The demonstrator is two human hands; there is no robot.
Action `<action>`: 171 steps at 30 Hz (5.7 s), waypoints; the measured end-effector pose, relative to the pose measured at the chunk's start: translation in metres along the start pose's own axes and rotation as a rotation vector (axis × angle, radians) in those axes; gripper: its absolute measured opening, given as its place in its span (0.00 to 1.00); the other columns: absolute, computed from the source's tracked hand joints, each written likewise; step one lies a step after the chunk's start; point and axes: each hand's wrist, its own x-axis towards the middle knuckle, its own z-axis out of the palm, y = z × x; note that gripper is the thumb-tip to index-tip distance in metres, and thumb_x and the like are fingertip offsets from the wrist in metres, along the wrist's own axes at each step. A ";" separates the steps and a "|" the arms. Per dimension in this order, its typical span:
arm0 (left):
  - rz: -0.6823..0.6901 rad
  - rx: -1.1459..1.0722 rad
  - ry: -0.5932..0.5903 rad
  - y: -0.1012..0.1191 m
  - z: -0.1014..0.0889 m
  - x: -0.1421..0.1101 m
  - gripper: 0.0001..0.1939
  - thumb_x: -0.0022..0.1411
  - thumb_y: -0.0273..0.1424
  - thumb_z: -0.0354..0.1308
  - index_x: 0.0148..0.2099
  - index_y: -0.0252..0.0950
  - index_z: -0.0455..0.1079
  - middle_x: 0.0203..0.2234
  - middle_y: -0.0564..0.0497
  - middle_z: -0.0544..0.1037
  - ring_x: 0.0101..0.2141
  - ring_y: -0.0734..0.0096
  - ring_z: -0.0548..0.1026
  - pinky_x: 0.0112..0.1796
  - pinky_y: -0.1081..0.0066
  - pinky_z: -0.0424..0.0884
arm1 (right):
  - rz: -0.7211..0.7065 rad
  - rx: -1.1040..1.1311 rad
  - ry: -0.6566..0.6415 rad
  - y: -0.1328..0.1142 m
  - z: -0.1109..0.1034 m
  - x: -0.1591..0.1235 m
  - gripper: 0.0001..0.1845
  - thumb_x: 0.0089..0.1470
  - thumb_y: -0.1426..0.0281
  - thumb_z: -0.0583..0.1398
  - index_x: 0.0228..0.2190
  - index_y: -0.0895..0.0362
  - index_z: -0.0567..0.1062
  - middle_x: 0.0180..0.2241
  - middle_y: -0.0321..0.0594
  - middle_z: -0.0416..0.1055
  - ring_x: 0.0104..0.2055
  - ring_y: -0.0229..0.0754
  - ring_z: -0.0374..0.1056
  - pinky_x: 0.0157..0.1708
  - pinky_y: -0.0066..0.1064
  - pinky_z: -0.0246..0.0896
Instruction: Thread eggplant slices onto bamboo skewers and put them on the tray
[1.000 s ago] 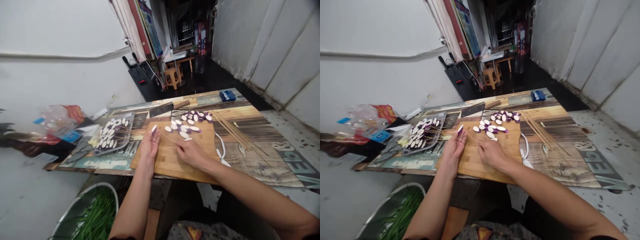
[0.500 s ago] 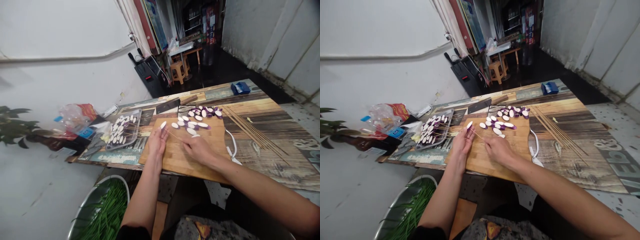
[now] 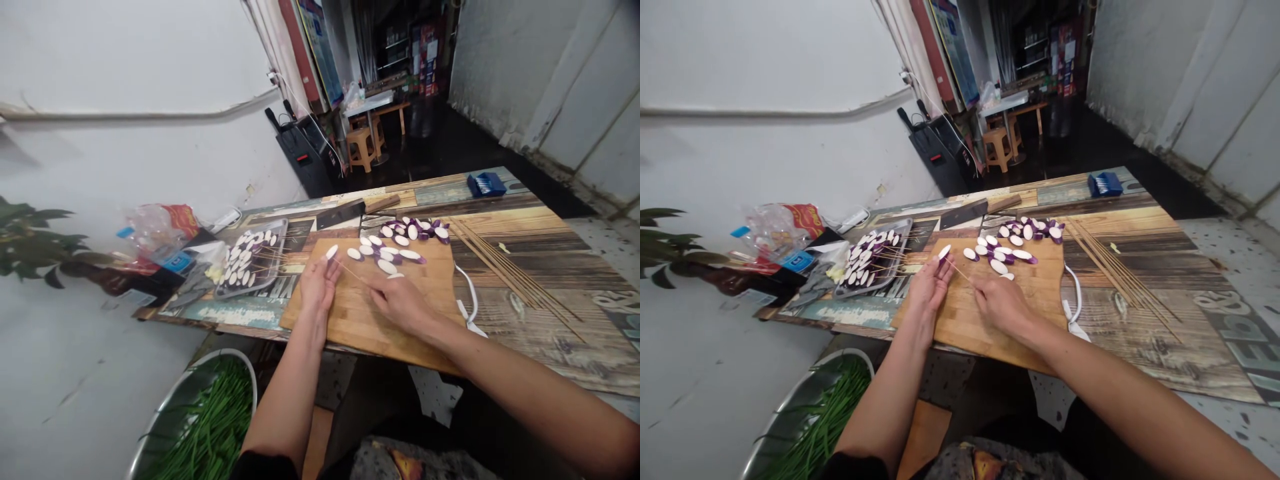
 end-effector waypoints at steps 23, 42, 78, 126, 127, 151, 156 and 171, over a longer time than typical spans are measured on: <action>0.031 0.078 -0.028 -0.001 0.001 -0.004 0.01 0.56 0.23 0.55 0.33 0.30 0.65 0.39 0.40 0.76 0.36 0.65 0.76 0.41 0.65 0.70 | -0.008 -0.017 0.008 0.000 0.000 0.000 0.16 0.54 0.74 0.50 0.35 0.56 0.77 0.29 0.41 0.75 0.27 0.38 0.67 0.26 0.26 0.53; 0.048 0.131 -0.108 -0.003 0.003 -0.009 0.07 0.53 0.27 0.59 0.34 0.31 0.64 0.39 0.40 0.76 0.37 0.63 0.76 0.41 0.63 0.69 | -0.018 0.030 0.049 0.004 0.009 0.001 0.17 0.54 0.74 0.49 0.39 0.56 0.76 0.31 0.41 0.76 0.29 0.40 0.69 0.29 0.27 0.56; 0.205 0.572 -0.279 0.009 0.022 0.024 0.14 0.42 0.31 0.65 0.34 0.32 0.70 0.27 0.48 0.76 0.27 0.72 0.74 0.29 0.74 0.67 | 0.154 0.237 0.283 0.025 0.001 0.015 0.12 0.54 0.70 0.51 0.27 0.59 0.73 0.21 0.35 0.68 0.24 0.35 0.64 0.25 0.24 0.55; -0.095 0.148 -0.056 0.007 0.017 0.028 0.06 0.48 0.22 0.61 0.33 0.26 0.72 0.33 0.41 0.77 0.29 0.72 0.75 0.34 0.72 0.73 | 0.035 0.099 0.124 0.020 0.003 0.011 0.12 0.52 0.73 0.52 0.25 0.58 0.75 0.18 0.34 0.66 0.21 0.34 0.58 0.23 0.24 0.46; -0.096 0.149 -0.055 0.007 0.017 0.028 0.06 0.48 0.22 0.61 0.33 0.26 0.72 0.33 0.42 0.77 0.29 0.72 0.75 0.34 0.72 0.73 | 0.037 0.101 0.119 0.020 0.003 0.011 0.12 0.52 0.73 0.52 0.25 0.58 0.75 0.18 0.34 0.67 0.21 0.34 0.58 0.23 0.24 0.46; -0.083 0.194 -0.110 0.006 0.021 0.021 0.06 0.47 0.22 0.62 0.31 0.25 0.72 0.26 0.44 0.76 0.26 0.72 0.75 0.35 0.70 0.74 | 0.031 0.095 0.128 0.020 0.004 0.011 0.13 0.54 0.74 0.51 0.24 0.58 0.74 0.18 0.34 0.64 0.20 0.33 0.55 0.22 0.24 0.45; -0.081 0.212 -0.133 0.006 0.024 0.016 0.06 0.46 0.23 0.63 0.30 0.26 0.71 0.27 0.44 0.76 0.27 0.73 0.75 0.35 0.70 0.73 | 0.008 0.100 0.148 0.021 0.006 0.012 0.13 0.54 0.74 0.51 0.25 0.58 0.74 0.19 0.34 0.65 0.20 0.33 0.56 0.23 0.24 0.45; -0.074 0.372 -0.300 -0.004 0.035 -0.004 0.16 0.38 0.31 0.68 0.32 0.29 0.74 0.29 0.45 0.77 0.27 0.71 0.74 0.34 0.69 0.71 | 0.079 -0.015 0.265 0.020 0.005 0.018 0.12 0.53 0.73 0.51 0.24 0.58 0.72 0.21 0.38 0.68 0.23 0.37 0.60 0.25 0.27 0.47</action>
